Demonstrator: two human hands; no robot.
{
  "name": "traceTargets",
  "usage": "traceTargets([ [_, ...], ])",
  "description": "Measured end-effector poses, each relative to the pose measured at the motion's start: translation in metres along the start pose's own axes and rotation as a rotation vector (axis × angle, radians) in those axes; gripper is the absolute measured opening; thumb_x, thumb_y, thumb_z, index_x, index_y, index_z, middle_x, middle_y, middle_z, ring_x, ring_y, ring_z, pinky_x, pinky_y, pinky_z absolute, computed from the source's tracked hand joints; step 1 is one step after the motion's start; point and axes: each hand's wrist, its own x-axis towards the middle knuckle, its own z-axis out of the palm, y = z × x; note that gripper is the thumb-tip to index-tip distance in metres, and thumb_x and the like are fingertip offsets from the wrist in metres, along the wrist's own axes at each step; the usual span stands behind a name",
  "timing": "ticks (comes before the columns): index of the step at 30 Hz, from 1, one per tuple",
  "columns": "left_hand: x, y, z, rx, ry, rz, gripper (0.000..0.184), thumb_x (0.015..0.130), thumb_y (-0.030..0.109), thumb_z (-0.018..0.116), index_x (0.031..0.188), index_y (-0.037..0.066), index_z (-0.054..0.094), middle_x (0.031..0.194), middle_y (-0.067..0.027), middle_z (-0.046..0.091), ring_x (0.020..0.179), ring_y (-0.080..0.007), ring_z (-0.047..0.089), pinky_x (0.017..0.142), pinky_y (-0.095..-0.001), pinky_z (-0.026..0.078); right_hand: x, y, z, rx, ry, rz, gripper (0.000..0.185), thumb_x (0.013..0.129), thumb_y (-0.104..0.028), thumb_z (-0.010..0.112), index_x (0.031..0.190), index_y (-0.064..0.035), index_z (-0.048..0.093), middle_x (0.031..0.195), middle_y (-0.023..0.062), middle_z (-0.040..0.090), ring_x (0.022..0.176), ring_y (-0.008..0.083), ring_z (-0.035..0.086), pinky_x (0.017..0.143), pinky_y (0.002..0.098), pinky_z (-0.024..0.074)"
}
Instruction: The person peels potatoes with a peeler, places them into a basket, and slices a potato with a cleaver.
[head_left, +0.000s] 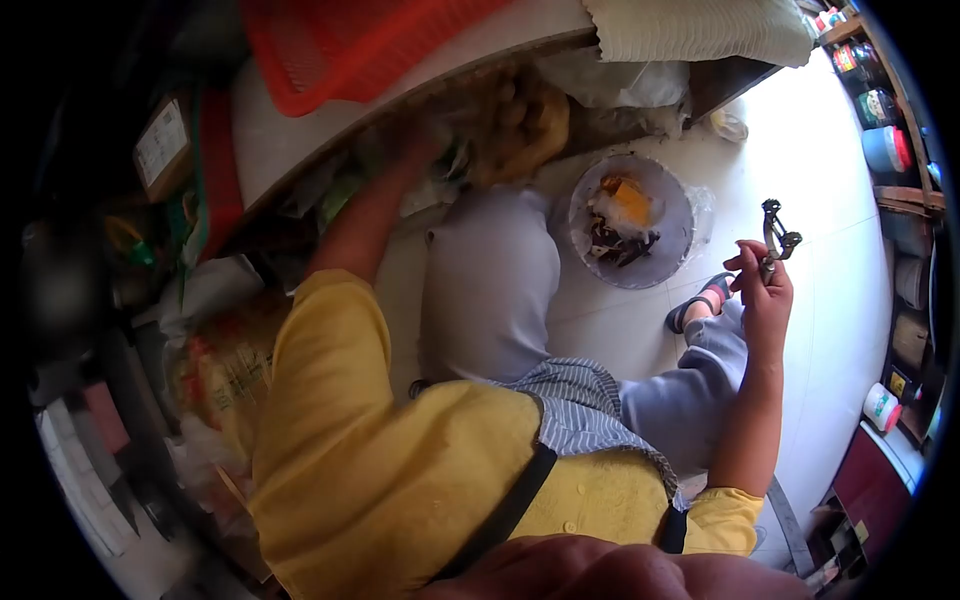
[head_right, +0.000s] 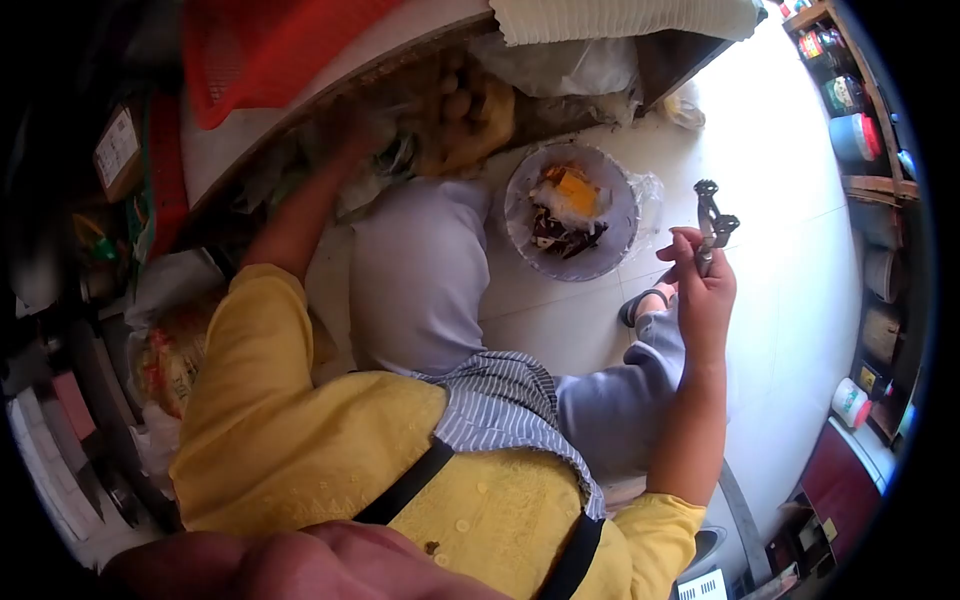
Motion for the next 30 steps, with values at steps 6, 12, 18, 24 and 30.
traceTargets([
  [6,-0.002,-0.125,0.055,0.367,0.092,0.076,0.044,0.082,0.022,0.054,0.123,0.006,0.047,0.115,-0.0174,0.055,0.104,-0.0306,0.054,0.09,-0.0408,0.042,0.002,-0.002,0.003,-0.047,-0.034,0.015,0.021,0.09,-0.019,0.057,0.1,-0.0014,0.06,0.077,0.0058,0.063,0.062,0.0079,0.053,0.058,0.02,0.0422],
  [12,-0.019,-0.149,0.006,0.452,-0.133,-0.063,0.042,0.085,0.022,0.049,0.124,0.005,0.047,0.116,-0.0191,0.054,0.106,-0.0317,0.053,0.091,-0.0422,0.041,0.001,-0.003,0.005,-0.111,-0.042,0.016,0.021,0.09,-0.02,0.057,0.102,-0.0021,0.06,0.078,0.0046,0.063,0.063,0.0072,0.053,0.058,0.0196,0.0416],
  [18,-0.026,-0.215,-0.033,0.58,-0.144,-0.168,0.039,0.082,0.023,0.052,0.115,0.002,0.054,0.112,-0.0186,0.056,0.104,-0.0317,0.054,0.091,-0.0418,0.04,0.003,0.002,-0.001,-0.118,-0.026,0.014,0.024,0.09,-0.022,0.057,0.104,-0.0033,0.061,0.079,0.0045,0.062,0.065,0.0081,0.054,0.059,0.0199,0.0421],
  [24,-0.064,-0.288,-0.002,0.421,0.041,-0.313,0.036,0.081,0.021,0.052,0.11,0.0,0.057,0.11,-0.0199,0.056,0.103,-0.0324,0.054,0.09,-0.0417,0.041,0.001,0.004,-0.005,-0.148,-0.006,-0.017,0.025,0.091,-0.024,0.057,0.105,-0.0035,0.061,0.08,0.003,0.063,0.062,0.0055,0.054,0.055,0.0181,0.0351],
  [30,-0.119,-0.291,0.013,0.586,-0.087,-0.11,0.027,0.079,0.017,0.052,0.098,0.0,0.063,0.103,-0.0198,0.059,0.095,-0.0318,0.057,0.084,-0.0414,0.044,0.0,0.005,-0.011,-0.13,-0.011,-0.02,0.024,0.092,-0.021,0.055,0.104,-0.0008,0.06,0.079,0.0043,0.062,0.066,0.0086,0.054,0.06,0.0198,0.0407],
])
